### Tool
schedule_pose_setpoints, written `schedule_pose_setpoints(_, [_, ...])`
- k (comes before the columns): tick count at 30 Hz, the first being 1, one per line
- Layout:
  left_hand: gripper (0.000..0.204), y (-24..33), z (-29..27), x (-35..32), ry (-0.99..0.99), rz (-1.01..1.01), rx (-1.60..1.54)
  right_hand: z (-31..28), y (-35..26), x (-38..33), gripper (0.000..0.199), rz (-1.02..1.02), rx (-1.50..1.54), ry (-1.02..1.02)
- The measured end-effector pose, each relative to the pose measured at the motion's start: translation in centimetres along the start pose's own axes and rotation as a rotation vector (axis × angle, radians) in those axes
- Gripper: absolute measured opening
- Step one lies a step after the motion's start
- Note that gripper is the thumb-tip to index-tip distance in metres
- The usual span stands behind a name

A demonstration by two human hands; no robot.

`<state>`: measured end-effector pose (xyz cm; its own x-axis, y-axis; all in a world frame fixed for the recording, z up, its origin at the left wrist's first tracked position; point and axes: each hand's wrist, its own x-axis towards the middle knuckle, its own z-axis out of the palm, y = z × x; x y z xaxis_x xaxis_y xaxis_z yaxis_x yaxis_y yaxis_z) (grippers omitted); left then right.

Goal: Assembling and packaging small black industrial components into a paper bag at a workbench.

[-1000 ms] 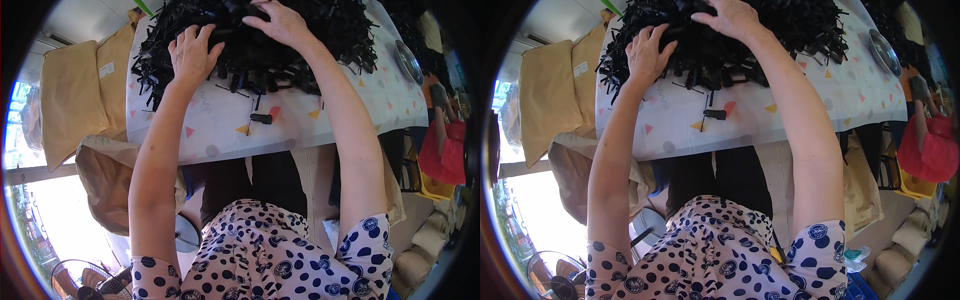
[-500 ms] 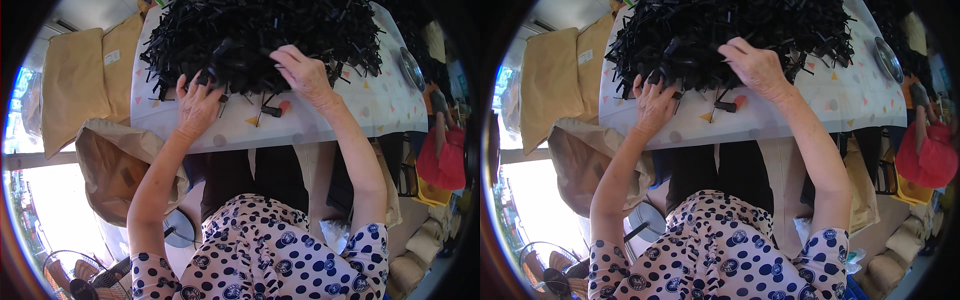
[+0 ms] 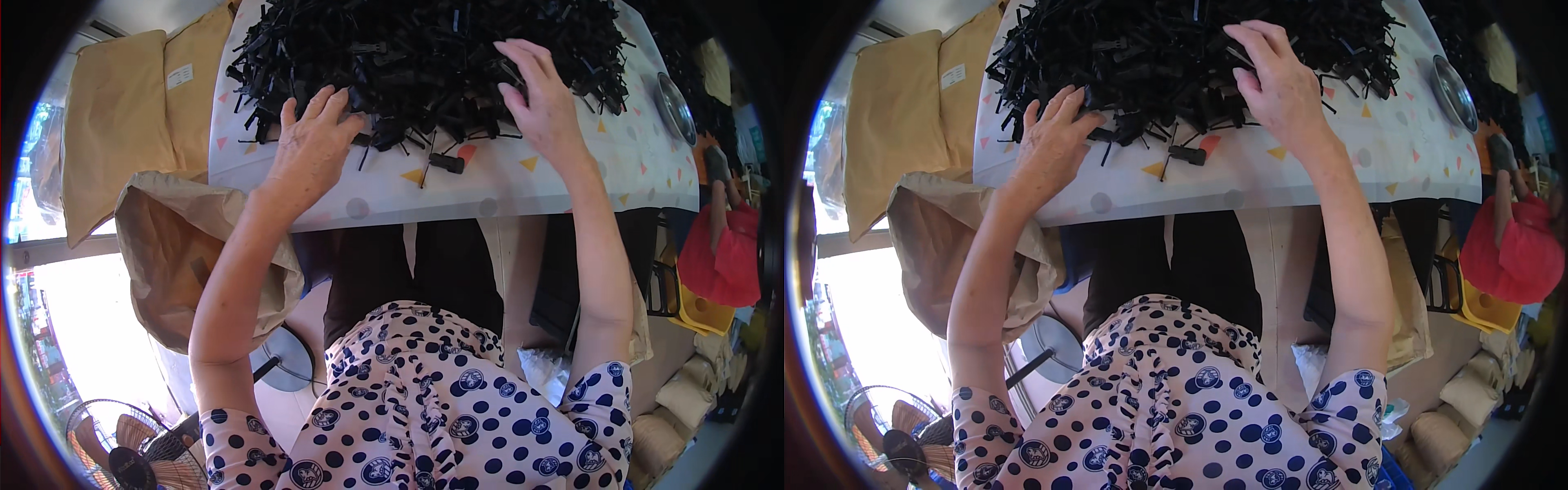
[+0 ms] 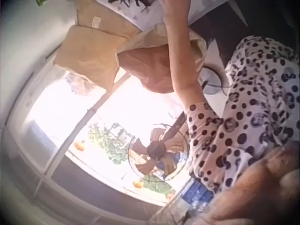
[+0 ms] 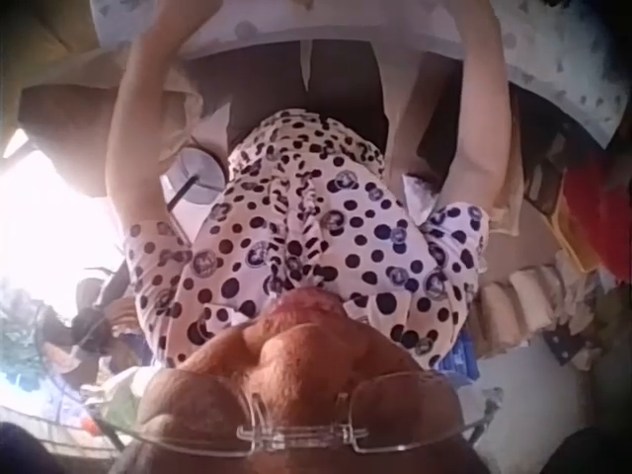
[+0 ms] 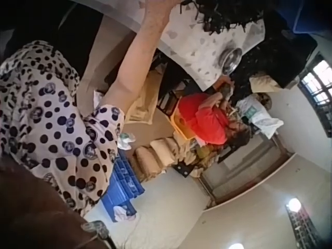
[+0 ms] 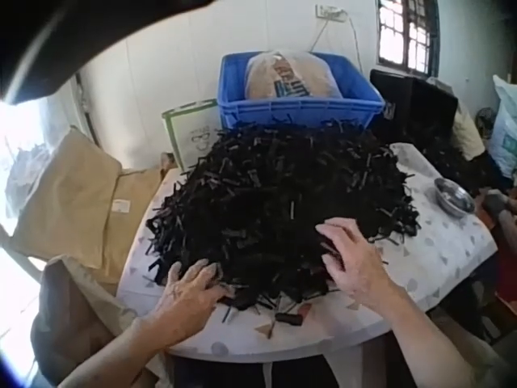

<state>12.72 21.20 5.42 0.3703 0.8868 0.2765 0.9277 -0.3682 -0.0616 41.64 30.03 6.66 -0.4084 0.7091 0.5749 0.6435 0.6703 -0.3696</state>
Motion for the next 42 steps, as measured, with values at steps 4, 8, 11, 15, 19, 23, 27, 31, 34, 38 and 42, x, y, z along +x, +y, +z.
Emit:
schedule_pose_setpoints(4, [0.024,-0.5,-2.2,0.3,-0.007,0.038,-0.204,0.8,-3.1,-4.5,0.027,-0.002,0.172,-0.059])
schedule_pose_setpoints(8, [0.020,0.1,-3.7,0.2,0.088,0.024,-0.190,2.2,-5.3,-7.4,0.023,0.027,-0.011,-0.298])
schedule_pose_setpoints(11, [0.019,1.7,-3.4,-0.5,0.139,-0.110,-0.314,3.7,-4.6,-8.1,0.025,0.079,-0.088,-0.318])
schedule_pose_setpoints(15, [0.017,4.4,-1.1,-3.1,0.154,-0.282,-0.786,4.4,-2.7,-7.5,0.022,0.038,-0.064,-0.292])
schedule_pose_setpoints(19, [0.030,7.7,-0.4,-4.8,-0.193,-0.657,-1.626,2.3,-2.6,-5.8,0.021,0.449,0.694,-0.672])
schedule_pose_setpoints(23, [0.041,9.8,0.4,-5.1,-0.380,-0.846,-2.104,1.7,-4.8,-7.1,0.020,0.454,0.842,-0.648])
schedule_pose_setpoints(27, [0.042,10.1,1.4,-6.4,-0.401,-0.772,-2.316,1.4,-7.3,-9.2,0.023,0.084,0.558,-0.516])
schedule_pose_setpoints(31, [0.039,10.7,1.1,-9.5,-0.406,-0.703,-2.509,0.2,-9.2,-10.7,0.034,-0.356,0.337,-0.315])
schedule_pose_setpoints(34, [0.036,12.1,1.0,-11.9,-0.417,-0.707,-2.627,-0.6,-10.3,-12.1,0.038,-0.500,0.211,-0.325])
schedule_pose_setpoints(38, [0.028,13.9,0.2,-14.9,-0.458,-0.657,-2.754,-1.8,-12.2,-13.8,0.042,-0.664,0.207,-0.330])
schedule_pose_setpoints(42, [0.024,15.1,-1.0,-16.7,-0.454,-0.652,-2.722,-1.7,-13.4,-15.9,0.038,-0.685,0.225,-0.251])
